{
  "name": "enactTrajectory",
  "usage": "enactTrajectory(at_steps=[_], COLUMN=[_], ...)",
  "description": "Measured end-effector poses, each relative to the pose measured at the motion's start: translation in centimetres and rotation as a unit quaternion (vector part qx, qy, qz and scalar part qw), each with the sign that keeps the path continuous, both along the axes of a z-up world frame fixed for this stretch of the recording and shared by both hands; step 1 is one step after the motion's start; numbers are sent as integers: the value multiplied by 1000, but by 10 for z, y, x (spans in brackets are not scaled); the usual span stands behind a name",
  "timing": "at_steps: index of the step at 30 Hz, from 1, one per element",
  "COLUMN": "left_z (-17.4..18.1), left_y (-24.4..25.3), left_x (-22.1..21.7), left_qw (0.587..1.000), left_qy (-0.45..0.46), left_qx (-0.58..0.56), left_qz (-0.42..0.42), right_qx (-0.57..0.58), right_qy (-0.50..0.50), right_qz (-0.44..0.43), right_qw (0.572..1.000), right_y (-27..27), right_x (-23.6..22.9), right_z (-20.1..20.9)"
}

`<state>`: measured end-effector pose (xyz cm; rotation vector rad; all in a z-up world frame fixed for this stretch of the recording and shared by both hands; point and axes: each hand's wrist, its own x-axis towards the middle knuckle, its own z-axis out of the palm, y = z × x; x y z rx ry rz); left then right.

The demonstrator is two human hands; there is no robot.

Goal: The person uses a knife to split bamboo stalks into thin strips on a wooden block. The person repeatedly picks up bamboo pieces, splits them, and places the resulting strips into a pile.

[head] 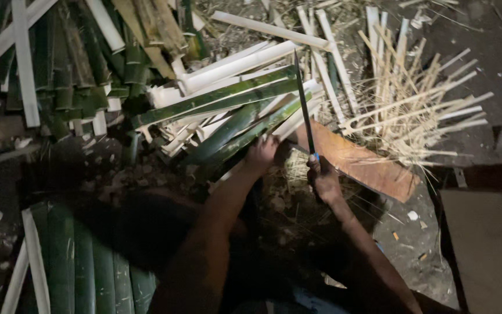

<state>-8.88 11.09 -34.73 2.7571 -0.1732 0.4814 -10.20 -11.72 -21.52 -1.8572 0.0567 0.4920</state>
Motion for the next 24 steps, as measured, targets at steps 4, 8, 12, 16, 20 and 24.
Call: enactTrajectory(at_steps=[4, 8, 12, 16, 20, 24], left_z=[28, 101, 195, 254, 273, 292], left_y=[-4, -19, -50, -86, -118, -139], left_x=[37, 84, 120, 116, 90, 78], left_qw=[962, 961, 938, 885, 877, 870], left_qy=[109, 31, -37, 33, 31, -33], left_qx=[-224, -272, -339, -420, -383, -338], left_qz=[112, 38, -60, -199, -287, -357], right_qx=[134, 139, 136, 65, 96, 93], right_qy=[22, -96, -176, -235, -226, -206], right_qz=[-61, -119, -116, -119, -113, -152], right_qw=[989, 978, 968, 963, 963, 962], right_y=[-3, -10, -38, -66, -72, -63], right_x=[-3, -14, -26, -51, -81, -97], right_z=[43, 97, 143, 190, 251, 308])
